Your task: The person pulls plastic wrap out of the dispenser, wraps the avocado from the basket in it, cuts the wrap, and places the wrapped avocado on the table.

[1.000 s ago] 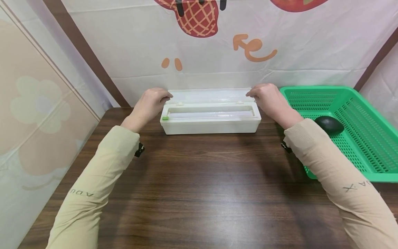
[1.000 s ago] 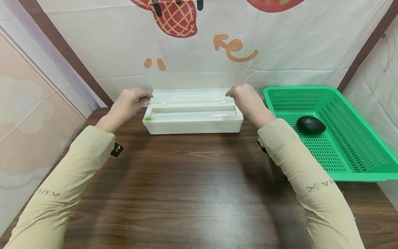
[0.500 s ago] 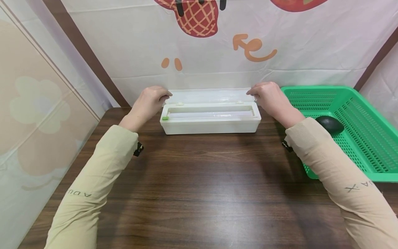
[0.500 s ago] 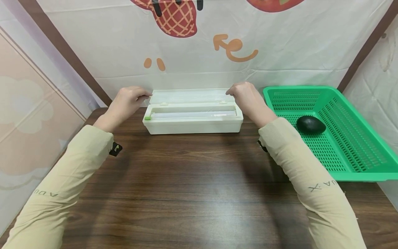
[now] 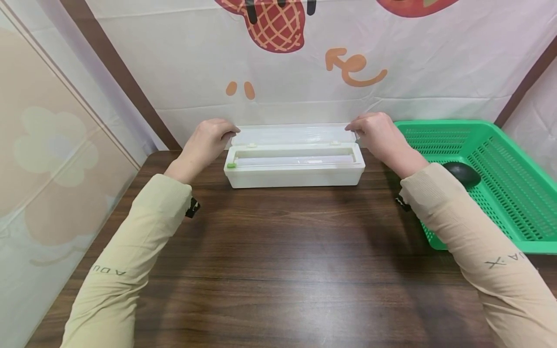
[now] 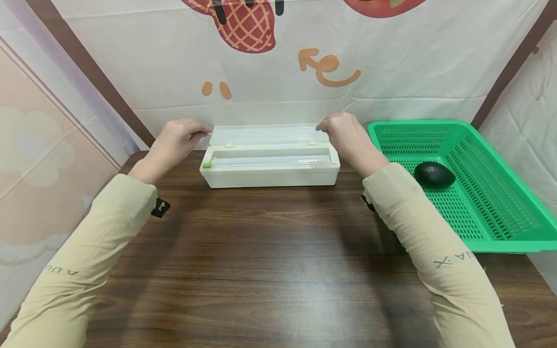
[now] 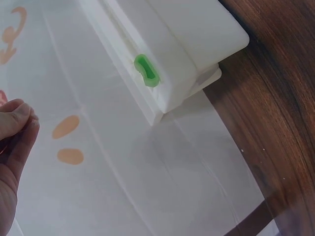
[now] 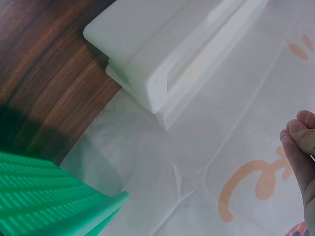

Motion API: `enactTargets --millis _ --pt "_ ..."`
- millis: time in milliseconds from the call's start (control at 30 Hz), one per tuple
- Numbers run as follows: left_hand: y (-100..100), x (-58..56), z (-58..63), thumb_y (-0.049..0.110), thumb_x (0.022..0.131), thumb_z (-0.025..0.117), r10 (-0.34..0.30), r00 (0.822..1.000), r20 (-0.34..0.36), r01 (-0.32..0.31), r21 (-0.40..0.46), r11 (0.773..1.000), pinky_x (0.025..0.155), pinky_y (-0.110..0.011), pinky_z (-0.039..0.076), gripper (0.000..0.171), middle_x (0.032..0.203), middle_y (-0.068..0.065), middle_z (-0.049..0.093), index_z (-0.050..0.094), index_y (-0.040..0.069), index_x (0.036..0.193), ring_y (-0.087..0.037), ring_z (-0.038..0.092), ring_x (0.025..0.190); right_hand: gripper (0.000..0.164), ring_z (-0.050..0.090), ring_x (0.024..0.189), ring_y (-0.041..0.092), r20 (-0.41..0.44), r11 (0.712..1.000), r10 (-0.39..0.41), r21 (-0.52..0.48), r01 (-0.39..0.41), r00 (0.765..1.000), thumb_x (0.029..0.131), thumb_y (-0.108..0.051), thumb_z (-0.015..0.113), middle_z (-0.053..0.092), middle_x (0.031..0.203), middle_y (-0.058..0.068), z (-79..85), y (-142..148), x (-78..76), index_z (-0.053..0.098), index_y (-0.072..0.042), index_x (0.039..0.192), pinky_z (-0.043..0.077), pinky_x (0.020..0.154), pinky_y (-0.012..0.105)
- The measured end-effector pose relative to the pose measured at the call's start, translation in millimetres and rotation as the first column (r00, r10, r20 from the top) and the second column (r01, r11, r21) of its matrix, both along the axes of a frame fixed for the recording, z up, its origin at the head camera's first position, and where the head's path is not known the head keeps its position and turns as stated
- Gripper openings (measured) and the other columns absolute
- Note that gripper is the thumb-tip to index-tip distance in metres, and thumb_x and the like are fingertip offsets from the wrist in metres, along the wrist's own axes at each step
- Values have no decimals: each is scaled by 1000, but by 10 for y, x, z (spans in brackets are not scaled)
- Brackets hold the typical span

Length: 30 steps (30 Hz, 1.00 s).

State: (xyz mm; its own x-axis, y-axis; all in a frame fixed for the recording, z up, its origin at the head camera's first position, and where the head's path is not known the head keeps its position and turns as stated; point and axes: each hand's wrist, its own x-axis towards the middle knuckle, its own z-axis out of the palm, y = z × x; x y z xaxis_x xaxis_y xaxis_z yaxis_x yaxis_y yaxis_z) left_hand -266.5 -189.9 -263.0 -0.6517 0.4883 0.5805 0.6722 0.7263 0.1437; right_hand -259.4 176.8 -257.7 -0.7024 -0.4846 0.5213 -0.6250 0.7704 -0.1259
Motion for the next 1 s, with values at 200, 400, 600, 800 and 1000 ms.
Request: enactTargets --millis 200,400,600,800,1000 --pt "-9 -13 3 -7 82 60 -3 1000 -20 3 4 1000 77 -38 50 12 86 -14 68 69 -2 89 -28 63 82 24 62 83 30 3 1000 0 -5 0 1000 82 14 50 68 86 15 15 -2 7 70 5 92 51 76 41" --pt "-15 -28 3 -8 82 60 -10 999 -33 10 16 1000 76 -39 50 12 86 -15 68 69 -3 88 -29 62 82 24 62 79 31 -2 1000 -6 0 6 1000 83 14 49 67 84 17 43 -7 26 70 5 91 50 73 41" --pt "-6 -9 42 -7 81 61 -7 1000 -30 7 4 1000 76 -38 50 11 87 -15 68 69 -3 89 -29 63 83 21 63 76 30 -14 1000 0 -7 0 1000 83 12 52 67 82 17 68 -4 28 70 5 90 51 71 40" --pt "0 6 70 -7 82 60 2 1000 -21 -2 6 1000 77 -38 50 12 87 -15 68 69 -3 90 -29 63 83 19 63 77 30 -2 1000 -9 -7 9 1000 83 11 54 67 84 17 88 -2 29 70 4 91 52 71 40" --pt "-7 -6 68 -8 82 59 -7 1000 -25 8 25 1000 77 -38 50 13 87 -16 68 69 -3 90 -29 62 84 21 63 76 29 -10 1000 -9 -23 8 1000 83 12 53 68 84 17 99 5 28 71 4 91 52 70 40"
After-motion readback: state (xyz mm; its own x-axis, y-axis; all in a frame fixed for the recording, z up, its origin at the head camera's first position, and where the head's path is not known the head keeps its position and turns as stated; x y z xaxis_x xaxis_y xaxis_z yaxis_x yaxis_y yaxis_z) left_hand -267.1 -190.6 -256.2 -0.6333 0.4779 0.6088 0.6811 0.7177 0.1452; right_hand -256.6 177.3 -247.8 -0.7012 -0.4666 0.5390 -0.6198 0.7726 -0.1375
